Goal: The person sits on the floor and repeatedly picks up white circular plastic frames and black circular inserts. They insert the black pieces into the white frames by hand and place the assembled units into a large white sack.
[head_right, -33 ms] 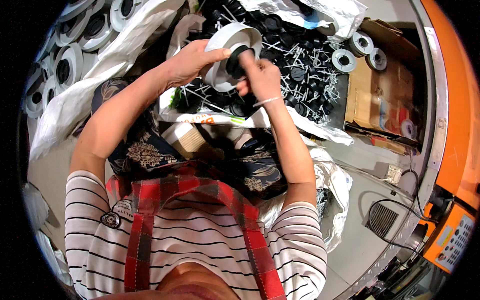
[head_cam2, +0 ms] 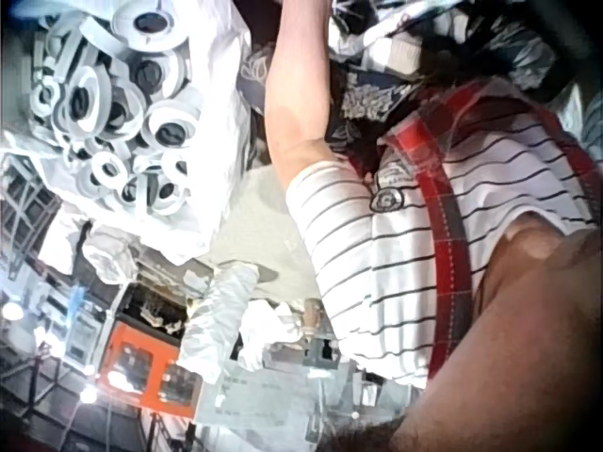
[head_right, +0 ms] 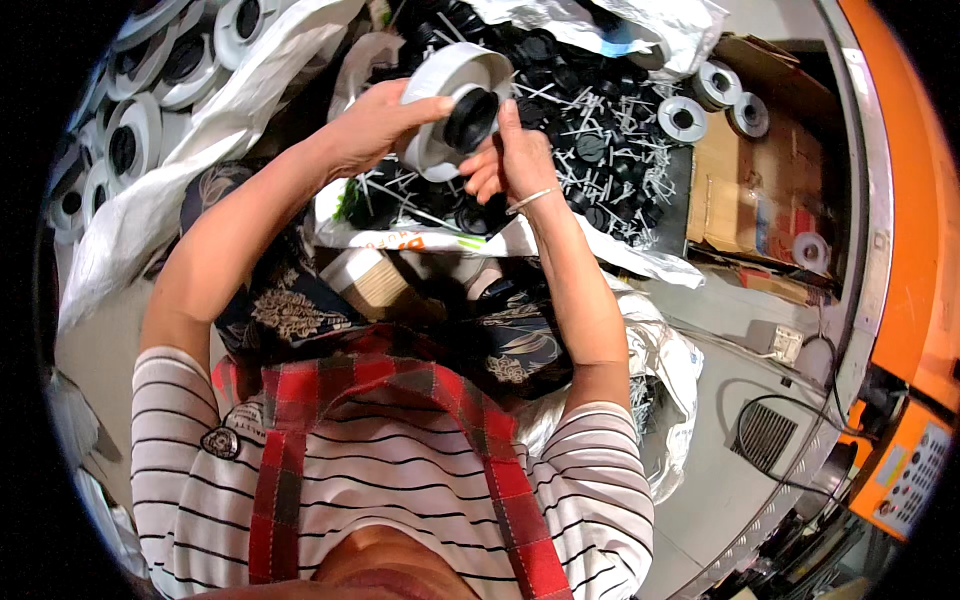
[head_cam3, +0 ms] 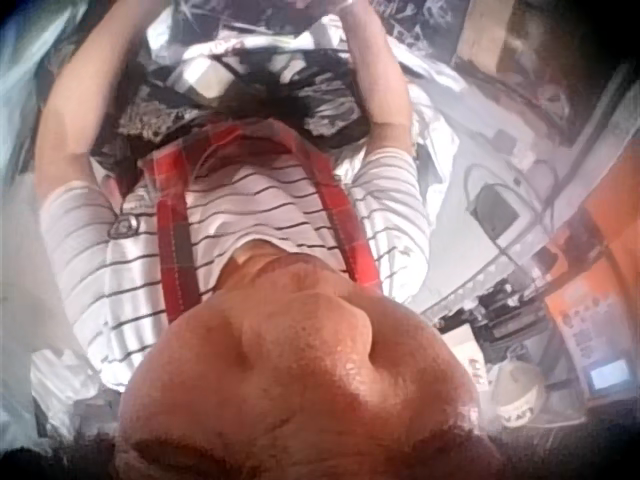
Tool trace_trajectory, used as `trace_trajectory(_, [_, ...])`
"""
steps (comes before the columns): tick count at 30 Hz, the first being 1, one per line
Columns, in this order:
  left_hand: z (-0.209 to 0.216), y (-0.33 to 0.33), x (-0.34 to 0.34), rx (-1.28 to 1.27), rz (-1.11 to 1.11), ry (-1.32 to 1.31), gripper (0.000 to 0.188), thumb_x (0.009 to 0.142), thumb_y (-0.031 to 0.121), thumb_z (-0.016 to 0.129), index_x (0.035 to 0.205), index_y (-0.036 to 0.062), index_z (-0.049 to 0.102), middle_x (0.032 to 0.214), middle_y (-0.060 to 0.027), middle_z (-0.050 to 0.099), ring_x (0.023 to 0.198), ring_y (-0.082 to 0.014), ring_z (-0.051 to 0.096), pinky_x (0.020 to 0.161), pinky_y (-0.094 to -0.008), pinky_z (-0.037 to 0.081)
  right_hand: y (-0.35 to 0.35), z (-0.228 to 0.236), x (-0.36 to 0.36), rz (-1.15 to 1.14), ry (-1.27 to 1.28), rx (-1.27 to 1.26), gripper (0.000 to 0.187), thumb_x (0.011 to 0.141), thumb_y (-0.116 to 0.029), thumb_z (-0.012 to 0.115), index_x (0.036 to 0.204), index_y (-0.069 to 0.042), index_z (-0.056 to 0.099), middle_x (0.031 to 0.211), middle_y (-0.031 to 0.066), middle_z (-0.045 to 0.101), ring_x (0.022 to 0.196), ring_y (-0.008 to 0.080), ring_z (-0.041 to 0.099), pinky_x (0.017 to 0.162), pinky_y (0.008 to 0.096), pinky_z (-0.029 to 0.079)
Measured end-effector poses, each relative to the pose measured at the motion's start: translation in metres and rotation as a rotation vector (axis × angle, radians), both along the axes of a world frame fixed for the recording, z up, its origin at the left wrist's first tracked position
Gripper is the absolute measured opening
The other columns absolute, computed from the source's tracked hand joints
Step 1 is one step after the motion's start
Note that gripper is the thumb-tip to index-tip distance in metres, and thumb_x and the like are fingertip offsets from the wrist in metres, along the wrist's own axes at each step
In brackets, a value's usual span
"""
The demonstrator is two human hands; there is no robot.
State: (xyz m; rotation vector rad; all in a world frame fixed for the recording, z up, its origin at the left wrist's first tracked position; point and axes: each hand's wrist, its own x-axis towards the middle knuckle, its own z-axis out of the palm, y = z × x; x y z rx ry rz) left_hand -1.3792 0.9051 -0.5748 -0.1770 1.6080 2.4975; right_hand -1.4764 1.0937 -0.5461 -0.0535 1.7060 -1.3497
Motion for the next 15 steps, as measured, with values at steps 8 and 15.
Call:
trace_trajectory(8, [0.023, 0.012, 0.01, -0.418, 0.147, 0.262, 0.051, 0.084, 0.024, 0.062, 0.124, -0.0019, 0.044, 0.102, -0.0066, 0.056, 0.086, -0.0106, 0.053, 0.075, -0.026, 0.046, -0.006, -0.006, -0.002, 0.112, -0.285, -0.266, 0.073, 0.091, -0.06, 0.032, 0.093, 0.009, 0.055, 0.079, 0.0201, 0.064, 0.053, 0.0261, 0.062, 0.047, 0.0308, 0.052])
trace_trajectory(15, [0.086, -0.093, 0.003, -1.419, 1.324, 0.425, 0.09, 0.074, 0.052, 0.07, 0.127, -0.0112, 0.034, 0.124, -0.0253, 0.047, 0.111, -0.0284, 0.049, 0.096, -0.0357, 0.036, 0.044, -0.009, -0.095, -0.071, 0.728, 0.127, 0.039, 0.086, -0.032, 0.062, 0.102, 0.004, 0.058, 0.081, 0.007, 0.063, 0.07, 0.0121, 0.061, 0.056, 0.0251, 0.052])
